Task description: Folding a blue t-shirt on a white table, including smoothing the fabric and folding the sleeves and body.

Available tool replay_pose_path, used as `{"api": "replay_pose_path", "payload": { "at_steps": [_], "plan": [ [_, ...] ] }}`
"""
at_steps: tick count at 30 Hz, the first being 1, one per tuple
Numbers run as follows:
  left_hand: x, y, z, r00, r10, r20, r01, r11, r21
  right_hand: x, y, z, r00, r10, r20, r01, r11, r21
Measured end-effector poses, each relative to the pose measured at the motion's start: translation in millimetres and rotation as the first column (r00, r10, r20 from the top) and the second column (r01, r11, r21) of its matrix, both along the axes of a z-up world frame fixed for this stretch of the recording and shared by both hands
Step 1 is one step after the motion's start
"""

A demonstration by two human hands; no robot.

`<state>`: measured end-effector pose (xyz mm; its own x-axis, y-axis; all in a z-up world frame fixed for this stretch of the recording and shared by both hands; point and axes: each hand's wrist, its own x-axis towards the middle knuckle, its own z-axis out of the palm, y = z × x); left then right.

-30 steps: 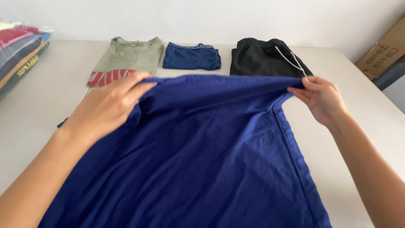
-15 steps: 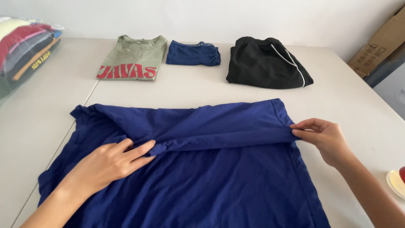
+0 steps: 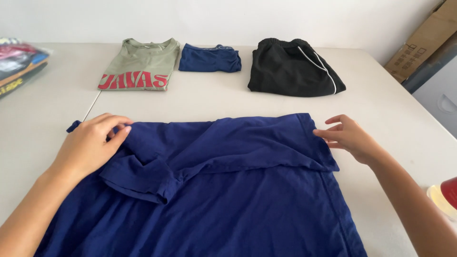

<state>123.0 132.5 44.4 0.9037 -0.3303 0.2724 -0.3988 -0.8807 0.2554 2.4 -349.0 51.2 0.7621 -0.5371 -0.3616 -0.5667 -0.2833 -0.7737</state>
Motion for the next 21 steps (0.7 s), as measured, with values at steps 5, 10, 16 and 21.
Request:
{"api": "replay_pose_path", "payload": {
  "at_steps": [5, 10, 16, 21],
  "plan": [
    [-47.8, -2.7, -7.2, 0.989, 0.133, 0.067, -0.140, 0.983, 0.121, 1.2, 2.9, 4.5, 1.000, -0.011, -0.017, 0.011, 1.000, 0.018],
    [-98.2, -5.3, -30.4, 0.986, -0.153, 0.070, 0.152, 0.988, 0.018, -27.1, 25.5, 30.0, 0.978, 0.139, -0.156, -0.145, 0.989, -0.024],
    [-101.5, -26.5, -50.4, 0.729, -0.557, 0.397, 0.358, 0.805, 0.473, -46.8, -19.1, -4.8, 0.925, 0.368, -0.096, -0.377, 0.921, -0.099],
    [-89.3, -37.3, -22.7, 0.754, -0.422, 0.503, 0.420, 0.899, 0.124, -50.2, -47.2, -19.1, 0.940, 0.103, 0.326, -0.179, 0.961, 0.212]
  ]
}}
